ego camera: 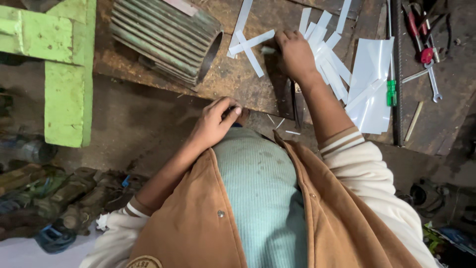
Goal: The person cuts narrow strips from translucent plastic sheets using scissors, folds or trims the small pieces by hand, and inserts them into the opening of a finned metal housing on the workbench, repeating the cut-and-insert cycle.
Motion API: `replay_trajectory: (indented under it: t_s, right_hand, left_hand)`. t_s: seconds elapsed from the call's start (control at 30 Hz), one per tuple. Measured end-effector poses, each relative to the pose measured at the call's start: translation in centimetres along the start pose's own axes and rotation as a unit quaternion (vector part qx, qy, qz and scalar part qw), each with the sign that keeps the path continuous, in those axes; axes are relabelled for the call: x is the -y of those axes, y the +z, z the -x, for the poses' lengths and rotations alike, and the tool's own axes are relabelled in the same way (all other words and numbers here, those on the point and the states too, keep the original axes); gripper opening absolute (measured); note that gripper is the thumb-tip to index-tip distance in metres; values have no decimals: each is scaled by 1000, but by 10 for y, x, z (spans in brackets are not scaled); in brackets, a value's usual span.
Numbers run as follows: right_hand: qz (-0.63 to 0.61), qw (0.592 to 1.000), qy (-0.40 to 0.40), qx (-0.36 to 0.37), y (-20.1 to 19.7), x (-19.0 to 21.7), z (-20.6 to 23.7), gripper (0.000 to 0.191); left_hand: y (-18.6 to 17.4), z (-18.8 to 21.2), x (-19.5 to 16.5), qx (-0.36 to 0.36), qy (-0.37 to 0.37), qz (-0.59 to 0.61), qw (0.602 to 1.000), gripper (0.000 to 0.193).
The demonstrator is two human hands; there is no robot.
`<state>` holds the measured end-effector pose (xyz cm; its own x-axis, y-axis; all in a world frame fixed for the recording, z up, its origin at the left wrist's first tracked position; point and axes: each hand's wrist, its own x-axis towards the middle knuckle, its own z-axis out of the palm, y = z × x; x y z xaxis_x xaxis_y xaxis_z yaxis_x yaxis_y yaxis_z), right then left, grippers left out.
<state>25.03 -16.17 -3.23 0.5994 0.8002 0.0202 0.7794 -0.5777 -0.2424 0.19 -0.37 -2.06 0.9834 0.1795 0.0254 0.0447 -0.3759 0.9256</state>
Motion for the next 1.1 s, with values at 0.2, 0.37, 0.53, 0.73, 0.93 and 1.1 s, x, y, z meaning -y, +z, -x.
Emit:
replay_trajectory:
  t_s: [0.2,0.37,0.53,0.73,0.93,1.1]
  right_hand:
    - [-178,950,12,-257,-63,56,54,38]
    - [-332,919,79,-196,-85,127,95,30]
    - [-284,930,90,-215,-83,152,109,14]
    - [-186,950,168,-187,-88,166,127,16]
    - [-185,952,141,-197,-95,190,134,17]
    - [-194,946,149,-214,-91,199,135,19]
  left_hand:
    - [-28,-9,-31,-25,103,-32,994,18]
    - [-37,-24,-57,-93,176,-33,979,33]
    - [-31,-32,-57,6,91,91,992,23]
    - [-20,-28,-38,40,116,136,983,14]
    - [-15,-27,-35,31,151,139,978,14]
    - [-20,-22,-36,45,157,140,977,12]
